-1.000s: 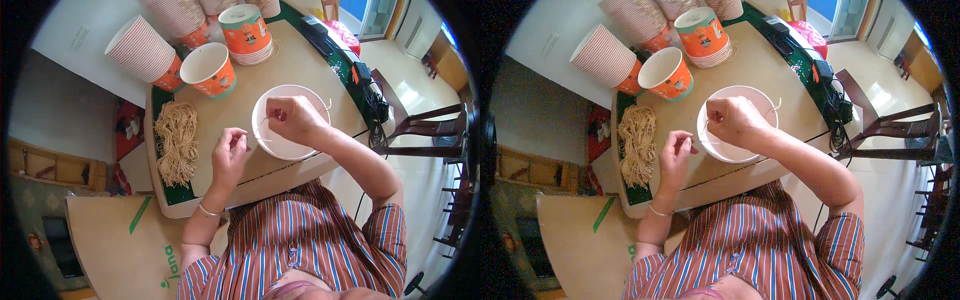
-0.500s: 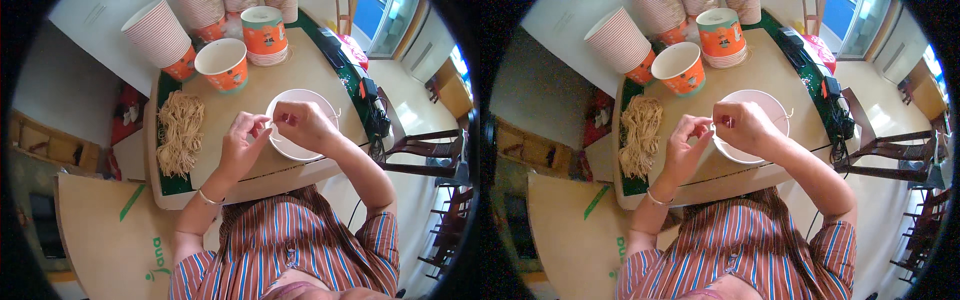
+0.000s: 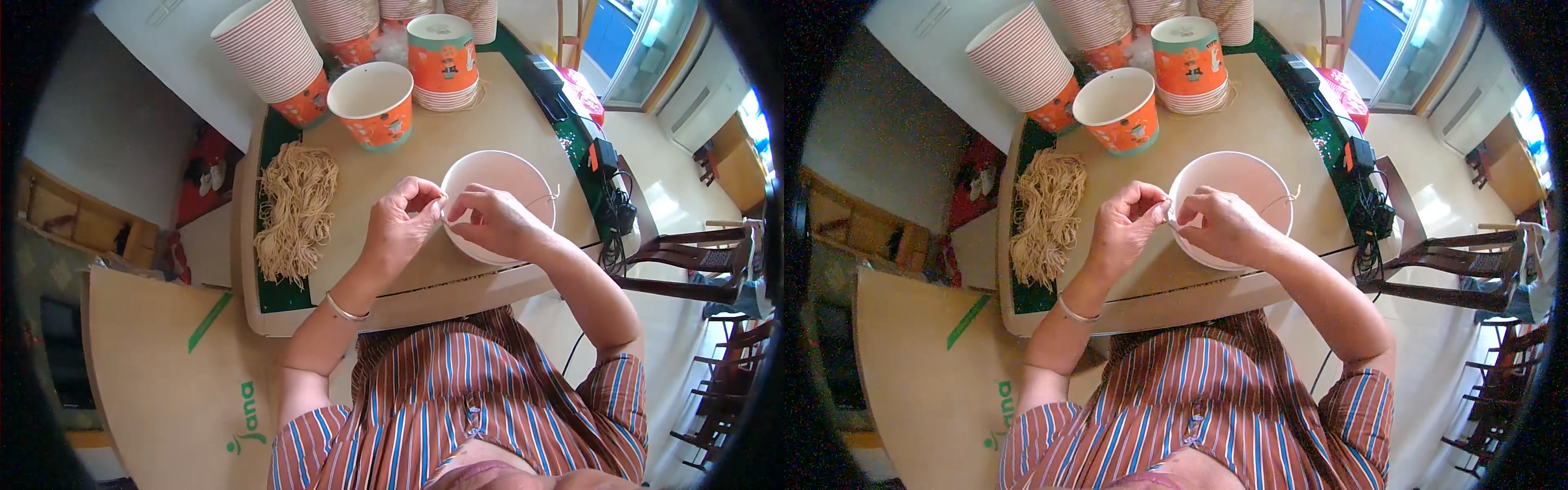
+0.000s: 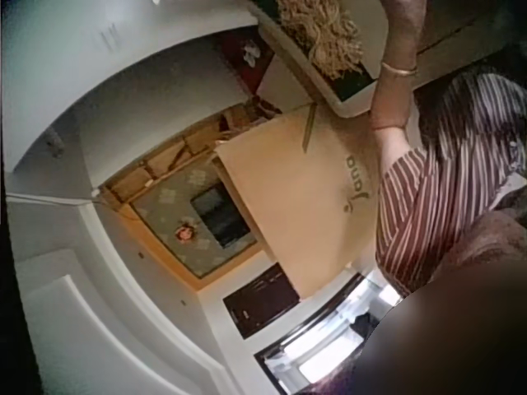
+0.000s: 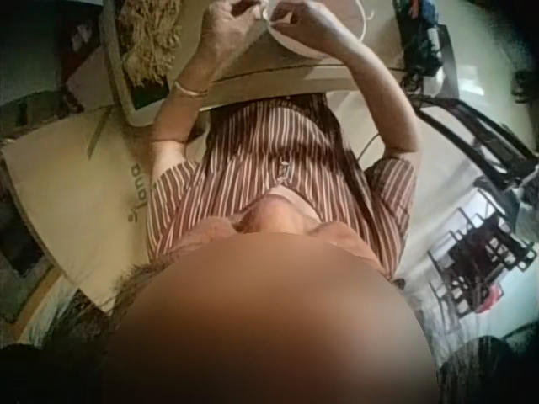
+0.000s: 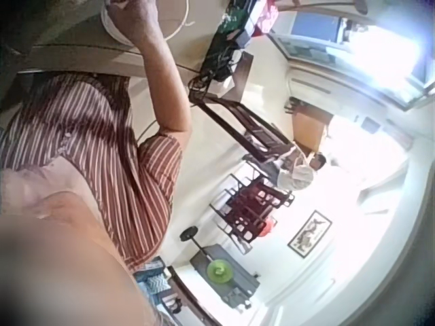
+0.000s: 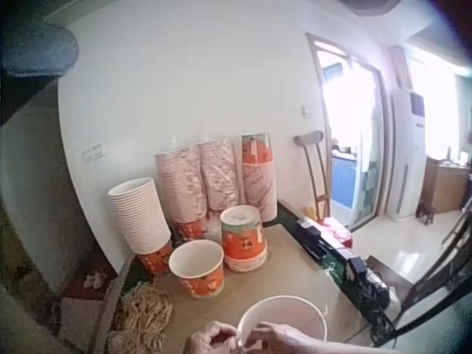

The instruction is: Attaching a string handle to a paper bucket by threading and tying it through pre-made holes.

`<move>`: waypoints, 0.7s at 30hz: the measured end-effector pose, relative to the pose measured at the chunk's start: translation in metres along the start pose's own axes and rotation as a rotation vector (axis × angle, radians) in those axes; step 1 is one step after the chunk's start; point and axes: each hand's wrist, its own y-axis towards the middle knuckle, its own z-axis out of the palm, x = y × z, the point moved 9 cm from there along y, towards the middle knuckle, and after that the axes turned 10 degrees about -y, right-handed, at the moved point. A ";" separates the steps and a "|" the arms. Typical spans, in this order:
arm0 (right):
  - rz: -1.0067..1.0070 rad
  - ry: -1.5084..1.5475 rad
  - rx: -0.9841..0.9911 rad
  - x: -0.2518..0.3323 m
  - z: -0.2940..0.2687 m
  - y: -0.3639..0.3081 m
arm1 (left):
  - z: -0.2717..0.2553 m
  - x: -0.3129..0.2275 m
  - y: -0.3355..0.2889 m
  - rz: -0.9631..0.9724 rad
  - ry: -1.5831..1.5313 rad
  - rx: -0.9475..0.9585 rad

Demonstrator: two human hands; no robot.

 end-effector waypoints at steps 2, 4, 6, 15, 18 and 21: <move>0.004 0.033 0.039 0.002 0.001 0.000 | -0.001 0.003 0.001 0.003 -0.013 -0.009; 0.007 0.066 0.079 0.000 0.005 0.001 | -0.001 0.009 0.003 -0.003 -0.071 -0.014; -0.013 0.085 0.068 -0.001 0.008 0.002 | -0.002 0.014 0.004 -0.013 -0.080 -0.012; 0.172 0.510 0.107 -0.008 0.004 0.006 | -0.003 0.006 0.004 -0.017 -0.075 0.000; 0.158 0.438 0.053 -0.006 -0.002 0.011 | -0.003 0.004 0.004 -0.002 -0.065 0.013; 0.099 0.343 0.003 -0.005 -0.005 0.016 | -0.004 0.006 0.005 0.016 -0.086 0.014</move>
